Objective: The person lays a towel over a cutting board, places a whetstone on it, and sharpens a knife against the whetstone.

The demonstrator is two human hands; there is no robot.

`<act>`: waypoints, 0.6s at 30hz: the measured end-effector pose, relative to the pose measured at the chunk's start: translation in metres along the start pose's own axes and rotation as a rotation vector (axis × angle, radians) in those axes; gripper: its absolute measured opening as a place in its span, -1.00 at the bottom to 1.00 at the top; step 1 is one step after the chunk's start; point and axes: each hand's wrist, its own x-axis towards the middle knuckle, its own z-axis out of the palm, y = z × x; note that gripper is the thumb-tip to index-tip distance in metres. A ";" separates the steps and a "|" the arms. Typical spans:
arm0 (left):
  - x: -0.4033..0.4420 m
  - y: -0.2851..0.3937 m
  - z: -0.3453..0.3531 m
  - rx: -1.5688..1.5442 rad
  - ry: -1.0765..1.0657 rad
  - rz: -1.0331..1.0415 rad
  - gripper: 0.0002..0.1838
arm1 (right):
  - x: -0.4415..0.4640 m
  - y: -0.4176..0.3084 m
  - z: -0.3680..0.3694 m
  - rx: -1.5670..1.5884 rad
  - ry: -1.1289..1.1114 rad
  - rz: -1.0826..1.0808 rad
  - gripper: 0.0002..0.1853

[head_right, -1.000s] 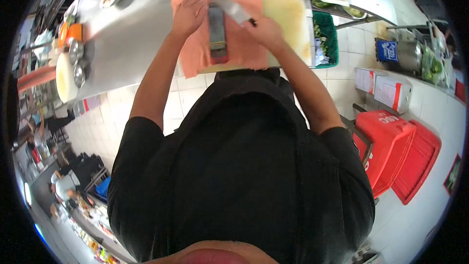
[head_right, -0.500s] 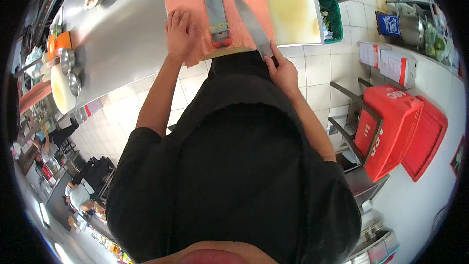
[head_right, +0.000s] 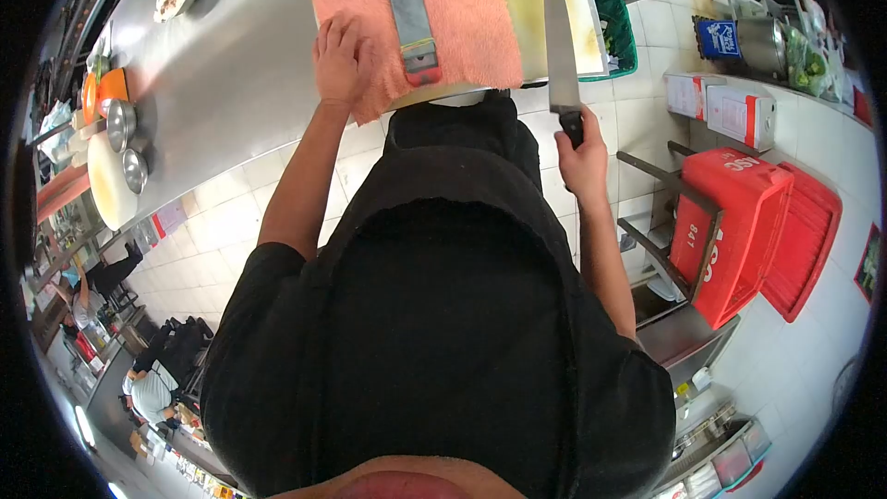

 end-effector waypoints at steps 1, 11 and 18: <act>-0.001 0.000 0.000 -0.006 0.001 -0.003 -0.50 | 0.004 -0.012 0.006 0.071 -0.028 -0.009 -0.41; -0.002 -0.002 0.003 -0.101 0.024 0.002 -0.54 | 0.031 -0.033 0.093 -0.232 -0.007 -0.232 -0.33; -0.001 0.000 0.000 -0.054 0.015 -0.020 -0.55 | -0.018 0.011 0.067 -0.361 -0.111 -0.087 -0.32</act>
